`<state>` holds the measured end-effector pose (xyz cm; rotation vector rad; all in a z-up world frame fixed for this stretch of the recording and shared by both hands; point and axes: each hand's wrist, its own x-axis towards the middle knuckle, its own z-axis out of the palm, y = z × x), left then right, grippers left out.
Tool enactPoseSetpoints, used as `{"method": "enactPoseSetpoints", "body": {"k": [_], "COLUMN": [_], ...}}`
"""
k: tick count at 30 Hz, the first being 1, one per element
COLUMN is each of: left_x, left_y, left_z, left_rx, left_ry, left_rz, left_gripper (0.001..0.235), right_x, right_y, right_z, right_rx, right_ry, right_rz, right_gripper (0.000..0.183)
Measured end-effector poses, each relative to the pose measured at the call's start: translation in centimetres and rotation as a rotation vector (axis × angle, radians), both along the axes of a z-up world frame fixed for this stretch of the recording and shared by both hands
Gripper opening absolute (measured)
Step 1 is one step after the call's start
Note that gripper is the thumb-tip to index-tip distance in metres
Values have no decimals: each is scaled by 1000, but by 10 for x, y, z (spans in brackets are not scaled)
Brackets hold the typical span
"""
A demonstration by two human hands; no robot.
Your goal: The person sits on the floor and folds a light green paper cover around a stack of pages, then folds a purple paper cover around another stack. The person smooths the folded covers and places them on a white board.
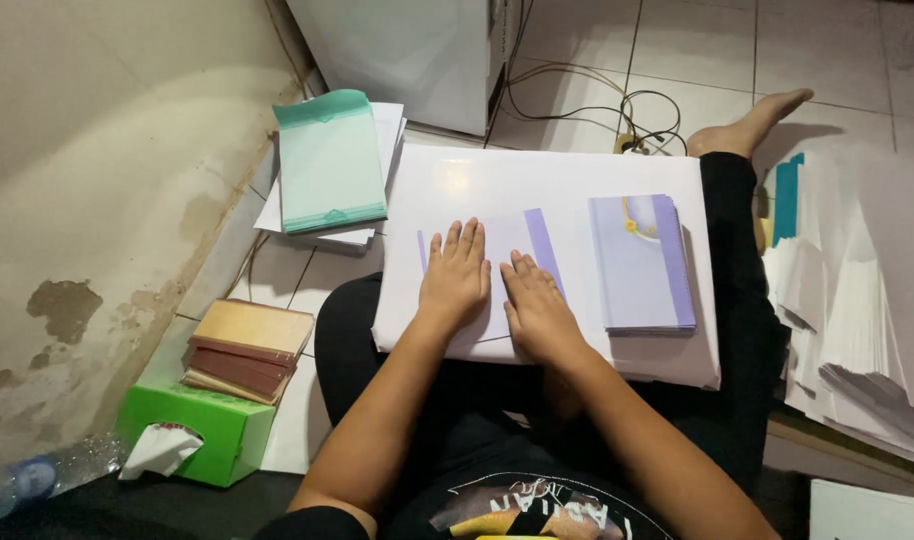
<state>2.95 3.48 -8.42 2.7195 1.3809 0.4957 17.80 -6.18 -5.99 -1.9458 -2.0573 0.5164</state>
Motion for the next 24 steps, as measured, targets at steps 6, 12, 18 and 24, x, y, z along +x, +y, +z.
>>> {"method": "enactPoseSetpoints", "body": {"k": [6, 12, 18, 24], "left_x": [5, 9, 13, 24], "left_y": [-19, -141, -182, -162], "left_z": [17, 142, 126, 68], "left_rx": [298, -660, -955, -431], "left_ry": [-137, -436, -36, -67], "left_rz": [-68, -899, -1187, -852], "left_gripper": [63, 30, 32, 37], "right_x": [64, 100, 105, 100], "right_y": [-55, -75, -75, -66], "right_z": [60, 75, 38, 55], "right_rx": [339, 84, 236, 88], "right_ry": [45, -148, -415, -277], "right_rz": [-260, -611, -600, -628], "right_gripper": [16, 95, 108, 105]}}
